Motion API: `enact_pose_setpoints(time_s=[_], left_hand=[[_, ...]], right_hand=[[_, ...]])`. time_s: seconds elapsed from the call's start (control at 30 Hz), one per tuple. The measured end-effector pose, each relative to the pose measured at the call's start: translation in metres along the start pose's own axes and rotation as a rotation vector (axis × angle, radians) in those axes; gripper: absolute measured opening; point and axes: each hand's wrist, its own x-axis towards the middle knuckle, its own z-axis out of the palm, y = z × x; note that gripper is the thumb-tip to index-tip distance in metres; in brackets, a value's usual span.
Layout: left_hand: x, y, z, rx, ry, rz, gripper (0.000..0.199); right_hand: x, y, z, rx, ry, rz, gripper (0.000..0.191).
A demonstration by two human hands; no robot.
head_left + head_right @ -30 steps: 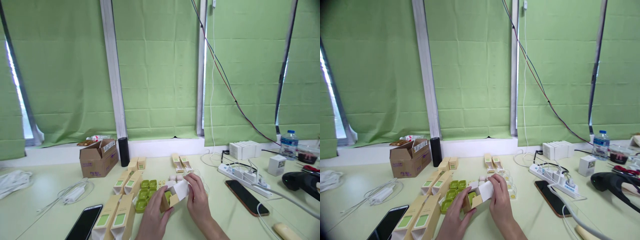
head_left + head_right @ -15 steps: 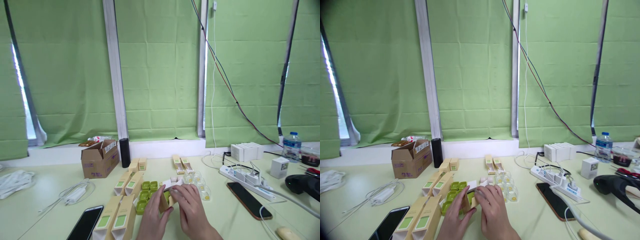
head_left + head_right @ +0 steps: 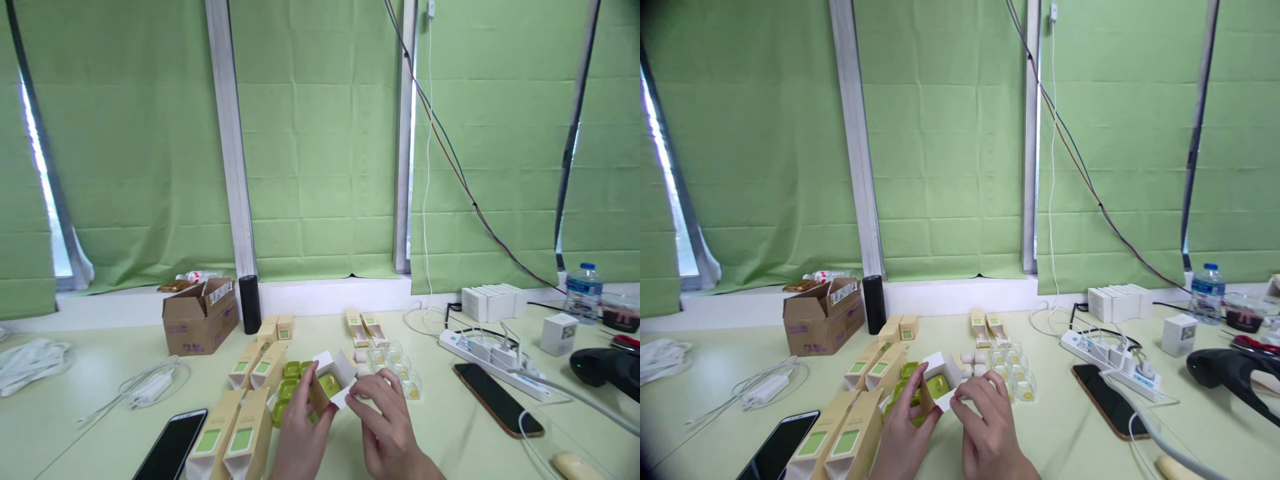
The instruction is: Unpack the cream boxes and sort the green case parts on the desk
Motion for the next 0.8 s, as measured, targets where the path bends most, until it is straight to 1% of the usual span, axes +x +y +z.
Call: enact_pose_setpoints(time_s=[0.07, 0.17, 0.23, 0.3, 0.37, 0.4, 0.43, 0.47, 0.5, 0.53, 0.57, 0.6, 0.63, 0.67, 0.7, 0.73, 0.8], left_hand=[[0.0, 0.002, 0.0, -0.024, 0.018, 0.003, 0.068], [0.0, 0.003, -0.002, -0.022, 0.034, -0.02, 0.07], [0.002, 0.001, -0.005, 0.01, 0.045, -0.015, 0.069], [0.004, -0.002, -0.007, 0.055, 0.061, 0.021, 0.067], [0.006, -0.006, -0.009, 0.111, 0.079, 0.06, 0.063], [0.007, -0.008, -0.009, 0.142, 0.084, 0.076, 0.062], [0.008, -0.01, -0.01, 0.173, 0.09, 0.093, 0.061], [0.008, -0.011, -0.01, 0.203, 0.099, 0.11, 0.061], [0.009, -0.013, -0.009, 0.23, 0.111, 0.129, 0.06], [0.01, -0.014, -0.009, 0.253, 0.125, 0.148, 0.06], [0.01, -0.015, -0.008, 0.273, 0.138, 0.167, 0.059], [0.011, -0.016, -0.008, 0.292, 0.147, 0.184, 0.058], [0.011, -0.016, -0.007, 0.311, 0.15, 0.199, 0.057], [0.011, -0.017, -0.007, 0.329, 0.149, 0.212, 0.056], [0.011, -0.016, -0.007, 0.347, 0.146, 0.223, 0.055], [0.011, -0.016, -0.007, 0.364, 0.142, 0.234, 0.055], [0.01, -0.017, -0.008, 0.395, 0.132, 0.266, 0.054]], right_hand=[[0.002, -0.001, 0.0, -0.001, 0.0, -0.002, 0.044], [-0.001, 0.0, 0.004, -0.001, -0.021, 0.016, 0.052], [-0.007, 0.0, 0.009, 0.009, -0.056, 0.034, 0.059], [-0.014, -0.001, 0.013, 0.028, -0.12, 0.06, 0.062], [-0.02, -0.003, 0.016, 0.06, -0.18, 0.1, 0.06], [-0.023, -0.004, 0.017, 0.088, -0.188, 0.138, 0.056], [-0.024, -0.003, 0.017, 0.125, -0.173, 0.206, 0.049], [-0.025, -0.001, 0.017, 0.168, -0.132, 0.316, 0.042], [-0.025, 0.003, 0.017, 0.216, -0.074, 0.471, 0.036], [-0.024, 0.009, 0.017, 0.268, -0.012, 0.665, 0.034], [-0.023, 0.015, 0.018, 0.315, 0.042, 0.884, 0.037], [-0.022, 0.022, 0.018, 0.361, 0.079, 1.097, 0.046], [-0.022, 0.028, 0.019, 0.404, 0.077, 1.28, 0.055], [-0.021, 0.033, 0.02, 0.432, 0.059, 1.4, 0.063], [-0.021, 0.036, 0.021, 0.43, 0.072, 1.423, 0.064], [-0.021, 0.035, 0.021, 0.399, 0.102, 1.371, 0.06], [-0.021, 0.027, 0.021, 0.307, 0.135, 1.161, 0.043]])
